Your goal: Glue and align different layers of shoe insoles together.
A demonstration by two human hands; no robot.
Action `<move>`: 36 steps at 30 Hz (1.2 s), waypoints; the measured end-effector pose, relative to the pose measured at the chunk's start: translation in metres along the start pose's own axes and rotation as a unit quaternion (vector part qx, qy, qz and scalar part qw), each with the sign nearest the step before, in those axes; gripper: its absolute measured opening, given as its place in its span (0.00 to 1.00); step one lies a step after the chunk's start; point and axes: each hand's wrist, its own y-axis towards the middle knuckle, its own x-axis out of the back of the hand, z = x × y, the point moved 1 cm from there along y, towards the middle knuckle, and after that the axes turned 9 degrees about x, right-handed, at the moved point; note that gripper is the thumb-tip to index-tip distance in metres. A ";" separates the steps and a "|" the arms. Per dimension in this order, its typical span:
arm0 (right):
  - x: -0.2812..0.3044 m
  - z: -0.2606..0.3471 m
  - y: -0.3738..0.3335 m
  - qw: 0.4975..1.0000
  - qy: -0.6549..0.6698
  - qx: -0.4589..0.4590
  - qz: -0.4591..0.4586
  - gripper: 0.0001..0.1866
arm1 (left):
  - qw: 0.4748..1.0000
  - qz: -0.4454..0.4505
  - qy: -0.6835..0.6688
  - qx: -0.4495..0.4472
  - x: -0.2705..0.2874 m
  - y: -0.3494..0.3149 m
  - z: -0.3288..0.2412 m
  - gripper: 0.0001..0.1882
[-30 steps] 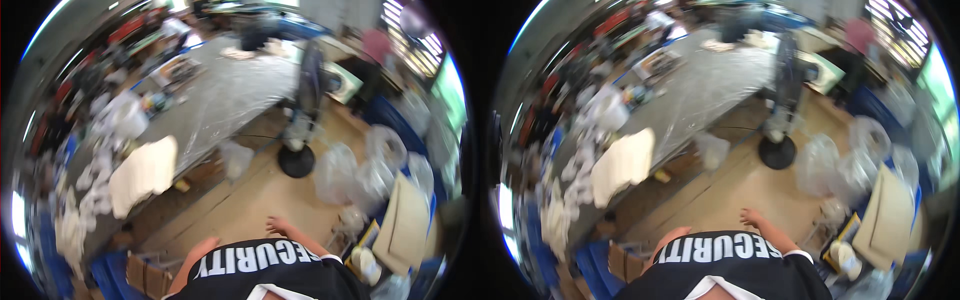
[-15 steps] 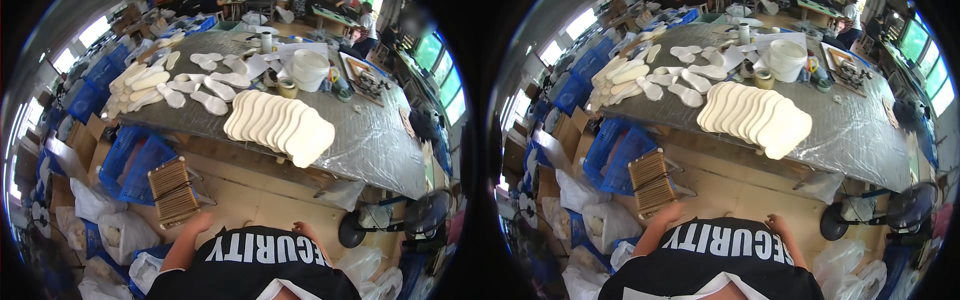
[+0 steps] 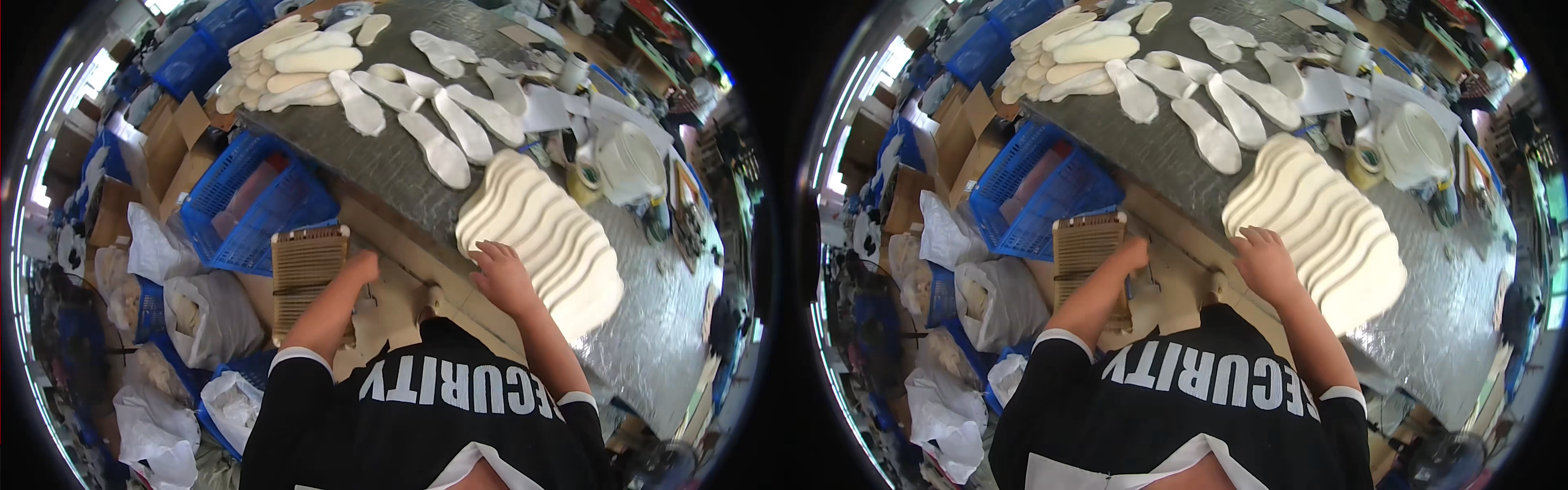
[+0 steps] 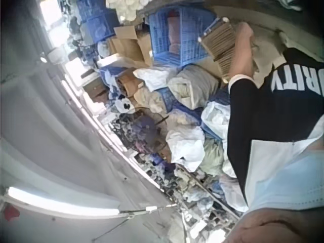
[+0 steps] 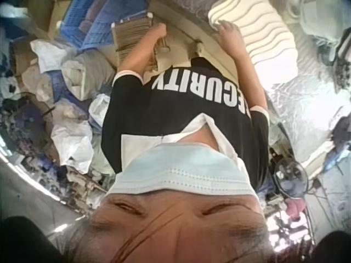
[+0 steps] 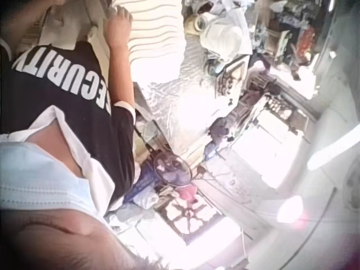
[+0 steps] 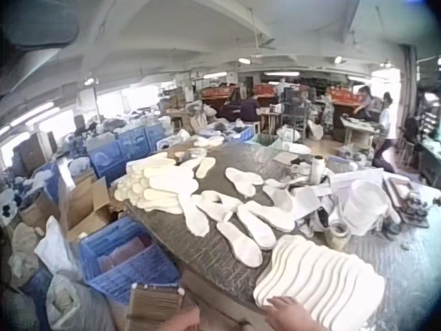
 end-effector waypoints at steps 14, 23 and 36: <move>-0.023 -0.051 0.090 0.961 -0.068 0.091 0.251 0.12 | 0.954 0.196 0.134 0.181 0.029 0.104 0.101 0.50; -0.022 -0.068 0.091 0.957 -0.045 0.057 0.279 0.18 | 0.950 0.187 0.093 0.232 0.009 0.138 0.215 0.48; -0.088 -0.052 0.107 0.996 0.007 -0.074 0.040 0.21 | 0.955 0.193 0.221 0.053 0.001 0.288 0.205 0.33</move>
